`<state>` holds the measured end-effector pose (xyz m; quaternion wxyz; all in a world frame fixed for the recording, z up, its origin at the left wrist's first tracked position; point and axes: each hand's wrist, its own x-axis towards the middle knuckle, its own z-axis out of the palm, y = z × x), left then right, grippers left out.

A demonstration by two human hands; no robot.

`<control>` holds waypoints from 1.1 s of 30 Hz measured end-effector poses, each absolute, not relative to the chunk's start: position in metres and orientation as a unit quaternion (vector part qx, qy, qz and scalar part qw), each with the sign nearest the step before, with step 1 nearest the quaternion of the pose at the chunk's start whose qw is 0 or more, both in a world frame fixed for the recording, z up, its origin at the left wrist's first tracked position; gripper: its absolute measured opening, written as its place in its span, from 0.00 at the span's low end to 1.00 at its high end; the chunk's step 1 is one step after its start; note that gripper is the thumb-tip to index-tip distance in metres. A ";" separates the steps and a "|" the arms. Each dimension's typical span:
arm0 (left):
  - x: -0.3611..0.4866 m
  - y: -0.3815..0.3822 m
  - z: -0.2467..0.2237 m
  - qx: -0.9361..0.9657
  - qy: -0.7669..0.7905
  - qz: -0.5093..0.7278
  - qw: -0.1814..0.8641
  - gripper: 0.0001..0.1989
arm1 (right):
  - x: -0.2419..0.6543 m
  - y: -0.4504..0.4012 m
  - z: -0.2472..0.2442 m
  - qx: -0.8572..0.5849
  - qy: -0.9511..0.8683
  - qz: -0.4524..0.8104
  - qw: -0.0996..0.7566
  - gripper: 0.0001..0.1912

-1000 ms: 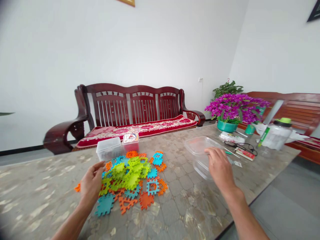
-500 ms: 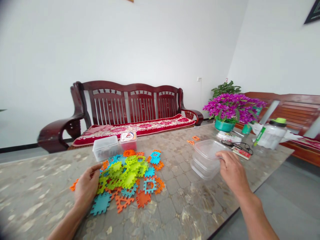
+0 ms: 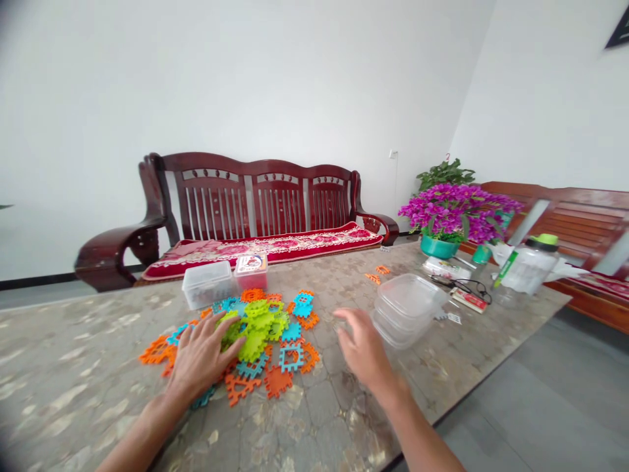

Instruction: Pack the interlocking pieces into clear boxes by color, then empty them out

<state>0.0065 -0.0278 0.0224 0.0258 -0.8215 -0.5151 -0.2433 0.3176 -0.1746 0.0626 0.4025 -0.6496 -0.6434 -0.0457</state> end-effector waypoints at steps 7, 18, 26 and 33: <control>0.009 -0.034 0.022 -0.816 -0.543 -0.196 0.021 0.22 | 0.244 -0.089 0.031 -0.658 -0.702 0.172 0.211 0.53; -0.003 -0.030 0.025 -0.830 -0.495 -0.258 -0.023 0.07 | 0.198 -0.075 0.029 -0.661 -0.719 0.035 0.210 0.25; -0.016 -0.008 0.018 -0.738 -0.512 -0.431 -0.090 0.09 | 0.213 -0.058 0.012 -0.644 -0.694 0.049 0.318 0.17; -0.026 0.004 0.019 -0.635 -0.531 -0.530 -0.184 0.09 | 0.227 -0.048 -0.001 -0.591 -0.663 0.085 0.452 0.14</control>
